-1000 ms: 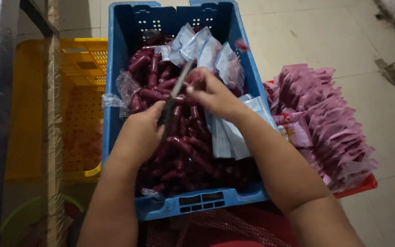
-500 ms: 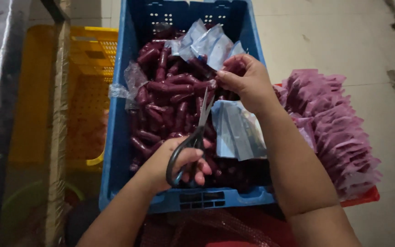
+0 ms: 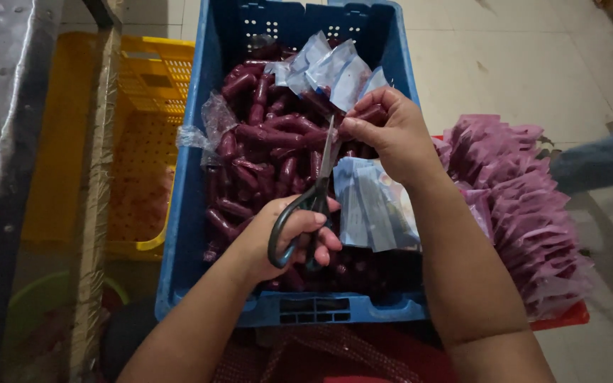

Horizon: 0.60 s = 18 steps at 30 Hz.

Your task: The person fills clear plastic packets with meat sticks from a blue crate, using scissors to separate the sticks when necessary, and places the filled packets onto a stack.

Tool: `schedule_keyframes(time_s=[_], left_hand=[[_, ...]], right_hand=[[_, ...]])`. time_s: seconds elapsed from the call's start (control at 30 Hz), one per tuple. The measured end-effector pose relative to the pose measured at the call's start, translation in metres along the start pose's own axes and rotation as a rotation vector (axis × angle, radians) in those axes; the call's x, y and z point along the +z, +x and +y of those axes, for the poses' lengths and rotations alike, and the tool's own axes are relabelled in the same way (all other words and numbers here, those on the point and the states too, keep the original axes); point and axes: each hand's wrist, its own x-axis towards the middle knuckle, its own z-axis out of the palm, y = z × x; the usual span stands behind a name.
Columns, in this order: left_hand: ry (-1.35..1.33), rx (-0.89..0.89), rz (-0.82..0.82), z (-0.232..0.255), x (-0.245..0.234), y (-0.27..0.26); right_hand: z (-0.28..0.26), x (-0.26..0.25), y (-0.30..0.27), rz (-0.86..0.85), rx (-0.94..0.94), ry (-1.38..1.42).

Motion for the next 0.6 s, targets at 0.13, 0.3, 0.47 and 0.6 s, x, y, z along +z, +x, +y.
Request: schedule_keyframes(time_s=[0.13,0.3,0.47,0.6], left_hand=[[-0.018,0.015,0.011,-0.004,-0.004,0.008],[-0.108,0.013,0.001,-0.008,-0.004,0.009],[-0.144,0.060,-0.006,-0.014,-0.006,0.013],[-0.121,0.133,-0.013,-0.026,-0.008,0.019]], right_hand=[[0.004,-0.001,0.002,-0.027,-0.018,-0.048],[-0.004,0.005,-0.005,-0.034,-0.003,-0.037],[0.005,0.003,0.002,-0.051,-0.017,-0.023],[0.009,0.002,0.002,-0.050,-0.017,-0.023]])
